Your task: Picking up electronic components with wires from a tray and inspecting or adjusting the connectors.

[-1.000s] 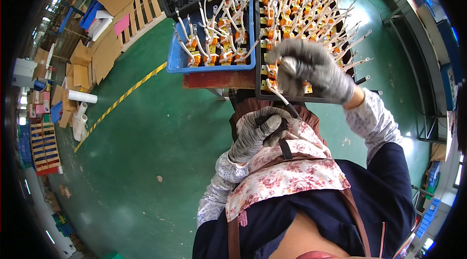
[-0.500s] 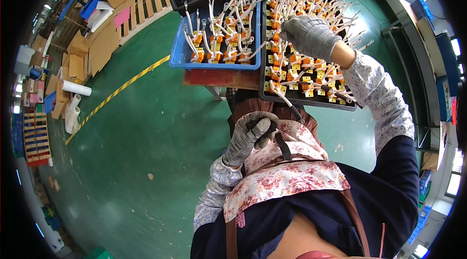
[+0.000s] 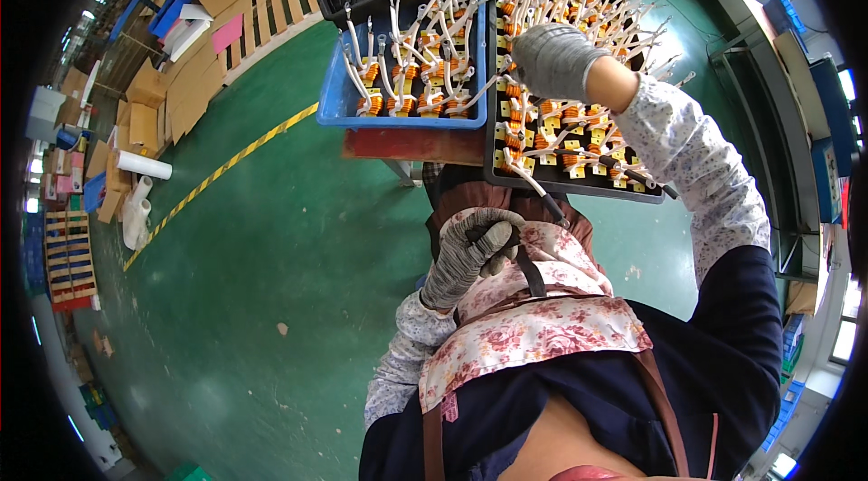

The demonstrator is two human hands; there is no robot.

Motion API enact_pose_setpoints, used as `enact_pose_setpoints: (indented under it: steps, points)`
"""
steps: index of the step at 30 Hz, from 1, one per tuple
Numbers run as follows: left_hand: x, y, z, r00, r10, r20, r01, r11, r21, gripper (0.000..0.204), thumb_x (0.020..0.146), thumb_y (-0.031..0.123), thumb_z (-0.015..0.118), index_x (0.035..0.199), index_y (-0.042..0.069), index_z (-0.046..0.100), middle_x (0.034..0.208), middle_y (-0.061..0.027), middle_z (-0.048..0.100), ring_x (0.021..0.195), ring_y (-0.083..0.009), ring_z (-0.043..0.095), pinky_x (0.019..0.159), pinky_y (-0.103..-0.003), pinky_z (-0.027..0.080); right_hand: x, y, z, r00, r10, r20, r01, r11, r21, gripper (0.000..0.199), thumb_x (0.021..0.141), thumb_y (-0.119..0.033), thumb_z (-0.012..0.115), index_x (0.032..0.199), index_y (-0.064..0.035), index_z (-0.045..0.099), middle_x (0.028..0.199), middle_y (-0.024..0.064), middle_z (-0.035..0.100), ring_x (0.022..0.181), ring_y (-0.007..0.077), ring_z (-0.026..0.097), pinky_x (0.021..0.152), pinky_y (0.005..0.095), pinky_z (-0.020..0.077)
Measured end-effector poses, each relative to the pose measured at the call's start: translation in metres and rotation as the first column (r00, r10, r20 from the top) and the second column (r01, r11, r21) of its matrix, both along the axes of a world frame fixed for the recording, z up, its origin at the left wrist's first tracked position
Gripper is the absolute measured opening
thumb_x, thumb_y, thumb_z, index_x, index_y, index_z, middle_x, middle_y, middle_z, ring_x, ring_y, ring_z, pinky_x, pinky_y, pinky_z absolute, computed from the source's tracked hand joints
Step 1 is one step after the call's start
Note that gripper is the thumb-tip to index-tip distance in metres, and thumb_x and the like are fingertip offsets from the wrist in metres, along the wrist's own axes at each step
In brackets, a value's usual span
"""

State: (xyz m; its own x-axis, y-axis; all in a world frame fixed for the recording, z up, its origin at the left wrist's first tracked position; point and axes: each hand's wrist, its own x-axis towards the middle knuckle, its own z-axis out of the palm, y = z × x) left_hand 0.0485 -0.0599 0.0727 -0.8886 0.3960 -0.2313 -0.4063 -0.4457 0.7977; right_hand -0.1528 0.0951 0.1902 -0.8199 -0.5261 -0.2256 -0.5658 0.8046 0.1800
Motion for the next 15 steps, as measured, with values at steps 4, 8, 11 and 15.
enact_pose_setpoints:
  steps: [4, 8, 11, 15]
  points:
    - [-0.001, 0.0, -0.001, 1.0, 0.001, -0.006, -0.001, 1.0, 0.023, 0.022, 0.089, 0.021, 0.059, 0.101, 0.003, 0.063, 0.069, -0.0014, 0.061, 0.048, -0.0029, 0.049, 0.042, -0.016, 0.036, -0.002, 0.006, 0.015, 0.997, -0.072, 0.036, 0.072, 0.997, -0.005, 0.021, 0.082, -0.02, 0.054, 0.076, -0.003, 0.064, 0.064, 0.0125, 0.06, 0.058, 0.0283, 0.059, 0.057, 0.0402, 0.0494]
    - [0.0, 0.002, -0.005, 0.999, -0.002, -0.036, 0.002, 1.0, 0.008, 0.021, 0.09, 0.02, 0.059, 0.101, 0.003, 0.063, 0.068, -0.0012, 0.06, 0.048, -0.0029, 0.048, 0.042, -0.016, 0.036, -0.001, 0.002, 0.006, 0.999, -0.028, 0.041, 0.026, 0.999, 0.046, 0.02, 0.082, -0.019, 0.055, 0.076, -0.0021, 0.064, 0.064, 0.0134, 0.059, 0.058, 0.0279, 0.059, 0.057, 0.0397, 0.0496]
    - [0.0, 0.005, -0.002, 1.0, 0.001, -0.004, -0.001, 1.0, -0.003, 0.021, 0.089, 0.02, 0.059, 0.101, 0.003, 0.063, 0.069, -0.0011, 0.06, 0.048, -0.0028, 0.048, 0.042, -0.015, 0.036, 0.002, -0.009, 0.006, 0.997, -0.063, 0.04, 0.057, 0.989, 0.135, 0.015, 0.073, -0.012, 0.063, 0.083, -0.0026, 0.067, 0.074, 0.0129, 0.065, 0.069, 0.0263, 0.065, 0.057, 0.0366, 0.053]
    - [0.002, 0.0, -0.001, 1.0, -0.009, -0.016, 0.008, 1.0, -0.028, 0.021, 0.089, 0.021, 0.059, 0.1, 0.003, 0.063, 0.07, -0.0009, 0.06, 0.049, -0.0028, 0.048, 0.042, -0.015, 0.036, 0.003, -0.004, -0.001, 0.988, 0.138, -0.064, -0.124, 0.975, 0.184, 0.015, 0.075, -0.012, 0.063, 0.087, -0.0026, 0.066, 0.077, 0.0115, 0.066, 0.069, 0.0246, 0.065, 0.057, 0.036, 0.0535]
